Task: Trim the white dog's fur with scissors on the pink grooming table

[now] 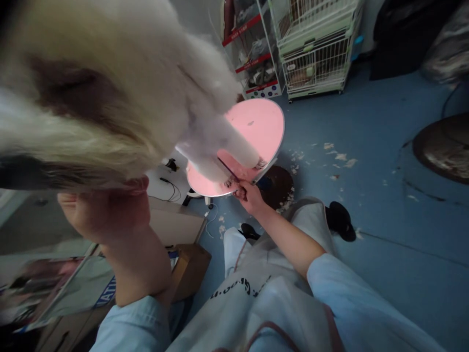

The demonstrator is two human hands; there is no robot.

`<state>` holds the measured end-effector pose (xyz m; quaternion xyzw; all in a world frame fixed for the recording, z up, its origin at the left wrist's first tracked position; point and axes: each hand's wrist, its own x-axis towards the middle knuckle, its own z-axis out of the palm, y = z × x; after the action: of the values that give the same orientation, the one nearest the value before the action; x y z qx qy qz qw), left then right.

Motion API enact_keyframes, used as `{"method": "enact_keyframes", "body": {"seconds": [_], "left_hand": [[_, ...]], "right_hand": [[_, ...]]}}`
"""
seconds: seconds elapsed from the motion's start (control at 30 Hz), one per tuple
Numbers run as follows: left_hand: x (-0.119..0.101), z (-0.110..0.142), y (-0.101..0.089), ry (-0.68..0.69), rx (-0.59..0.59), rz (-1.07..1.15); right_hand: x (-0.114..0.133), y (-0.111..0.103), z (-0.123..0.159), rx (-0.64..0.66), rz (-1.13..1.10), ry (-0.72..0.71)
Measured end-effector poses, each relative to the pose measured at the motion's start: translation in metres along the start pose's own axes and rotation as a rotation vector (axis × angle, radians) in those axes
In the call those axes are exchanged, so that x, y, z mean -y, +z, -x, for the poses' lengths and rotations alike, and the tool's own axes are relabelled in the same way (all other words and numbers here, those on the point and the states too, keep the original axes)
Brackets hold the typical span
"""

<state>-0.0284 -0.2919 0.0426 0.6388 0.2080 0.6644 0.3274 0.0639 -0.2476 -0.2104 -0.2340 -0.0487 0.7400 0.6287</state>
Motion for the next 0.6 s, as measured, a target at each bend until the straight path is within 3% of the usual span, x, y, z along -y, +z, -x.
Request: {"method": "enact_keyframes", "body": {"seconds": [0.2,0.4,0.6], "left_hand": [[0.000,0.002,-0.003,0.003,0.037,-0.032],[0.001,0.001,-0.002,0.009,0.026,0.002],[0.004,0.000,-0.005,-0.016,0.042,-0.003]], "right_hand": [[-0.002,-0.003,-0.005,-0.058,0.100,-0.109],[-0.005,0.000,0.000,0.068,0.030,-0.100],[-0.013,-0.008,-0.011,-0.044,0.083,-0.029]]}}
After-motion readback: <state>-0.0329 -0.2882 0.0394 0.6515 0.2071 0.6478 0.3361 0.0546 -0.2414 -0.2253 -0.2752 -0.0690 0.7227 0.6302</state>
